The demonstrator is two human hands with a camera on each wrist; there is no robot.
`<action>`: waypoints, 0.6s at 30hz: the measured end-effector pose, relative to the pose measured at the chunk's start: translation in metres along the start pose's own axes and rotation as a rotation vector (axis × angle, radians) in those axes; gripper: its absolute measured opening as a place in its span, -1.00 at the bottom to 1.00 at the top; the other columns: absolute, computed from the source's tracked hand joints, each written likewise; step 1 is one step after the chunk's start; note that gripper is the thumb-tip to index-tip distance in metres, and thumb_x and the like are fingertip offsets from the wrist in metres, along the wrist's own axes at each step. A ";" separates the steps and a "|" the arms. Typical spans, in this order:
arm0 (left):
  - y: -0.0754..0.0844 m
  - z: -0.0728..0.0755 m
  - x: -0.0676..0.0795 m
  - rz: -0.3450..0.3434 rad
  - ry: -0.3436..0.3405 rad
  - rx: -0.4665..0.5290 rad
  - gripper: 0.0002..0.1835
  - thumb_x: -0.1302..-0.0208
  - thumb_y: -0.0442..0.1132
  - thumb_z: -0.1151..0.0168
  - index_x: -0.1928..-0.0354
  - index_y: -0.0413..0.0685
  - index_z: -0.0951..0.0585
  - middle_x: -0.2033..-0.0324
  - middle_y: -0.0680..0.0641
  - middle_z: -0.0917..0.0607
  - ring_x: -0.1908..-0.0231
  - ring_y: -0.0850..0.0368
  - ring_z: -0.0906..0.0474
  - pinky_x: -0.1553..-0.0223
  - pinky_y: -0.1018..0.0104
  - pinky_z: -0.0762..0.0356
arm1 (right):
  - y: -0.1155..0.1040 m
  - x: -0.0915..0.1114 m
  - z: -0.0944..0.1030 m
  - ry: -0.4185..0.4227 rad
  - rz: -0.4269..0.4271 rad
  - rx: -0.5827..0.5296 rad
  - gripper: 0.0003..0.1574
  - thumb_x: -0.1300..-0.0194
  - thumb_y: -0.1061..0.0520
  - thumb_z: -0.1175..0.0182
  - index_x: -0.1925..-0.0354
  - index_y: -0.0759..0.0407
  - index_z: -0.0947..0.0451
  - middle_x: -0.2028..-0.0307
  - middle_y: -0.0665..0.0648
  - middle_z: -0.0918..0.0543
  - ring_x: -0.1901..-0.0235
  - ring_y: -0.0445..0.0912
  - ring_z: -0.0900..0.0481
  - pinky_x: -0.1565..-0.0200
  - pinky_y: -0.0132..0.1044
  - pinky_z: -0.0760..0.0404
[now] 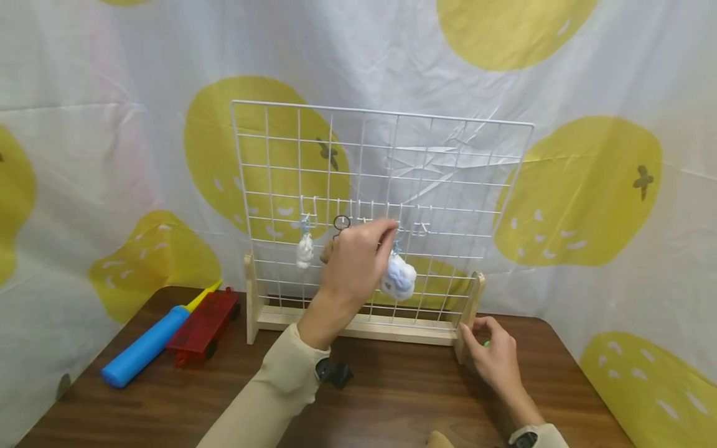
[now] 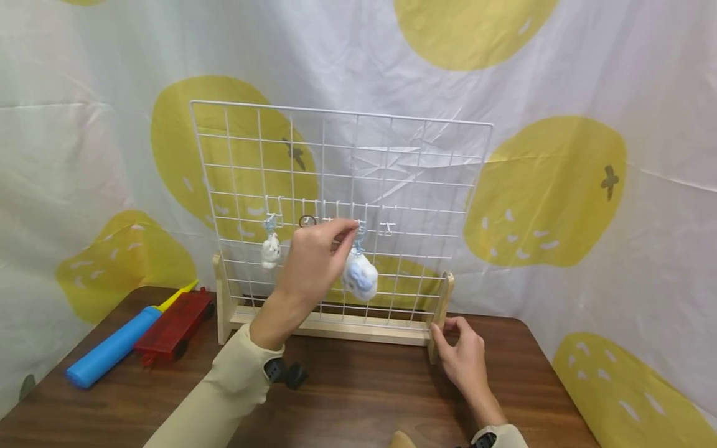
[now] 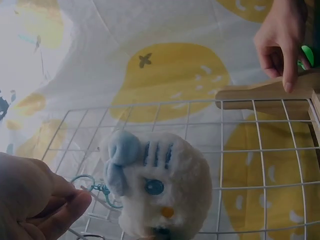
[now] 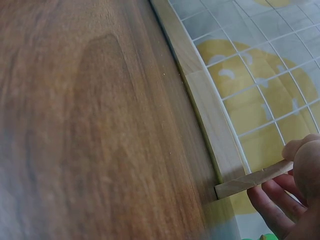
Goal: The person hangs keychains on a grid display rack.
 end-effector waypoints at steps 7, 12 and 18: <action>-0.003 -0.007 0.004 -0.009 -0.019 -0.032 -0.87 -0.52 -0.32 -0.35 0.03 -0.11 -0.82 0.14 -0.08 -0.91 0.19 0.03 -0.89 0.19 0.22 -0.85 | 0.001 0.001 0.000 0.002 -0.003 0.003 -0.79 -0.37 0.09 -0.51 0.18 0.18 -0.72 0.27 0.16 -0.87 0.20 -0.07 -0.77 0.17 -0.54 -0.53; -0.001 -0.004 0.003 -0.040 0.049 -0.007 -0.87 -0.51 -0.34 -0.34 0.05 -0.11 -0.82 0.16 -0.07 -0.91 0.18 0.07 -0.89 0.20 0.26 -0.84 | 0.000 0.002 -0.001 -0.002 -0.004 0.005 -0.80 -0.37 0.09 -0.52 0.19 0.17 -0.72 0.27 0.15 -0.88 0.22 -0.13 -0.76 0.18 -0.52 -0.55; 0.002 -0.001 -0.002 -0.014 0.028 -0.012 -0.86 -0.54 -0.32 -0.32 0.02 -0.10 -0.82 0.15 -0.06 -0.91 0.20 0.07 -0.88 0.22 0.26 -0.84 | -0.002 0.001 -0.001 0.016 0.014 0.000 -0.80 -0.37 0.10 -0.51 0.18 0.18 -0.73 0.29 0.17 -0.87 0.23 -0.02 -0.78 0.19 -0.46 -0.55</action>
Point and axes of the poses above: each hand's wrist, its own x-axis away from the middle knuckle, its own z-axis out of the back of the hand, y = z × x, the point moved 1 cm from there along -x, towards the middle knuckle
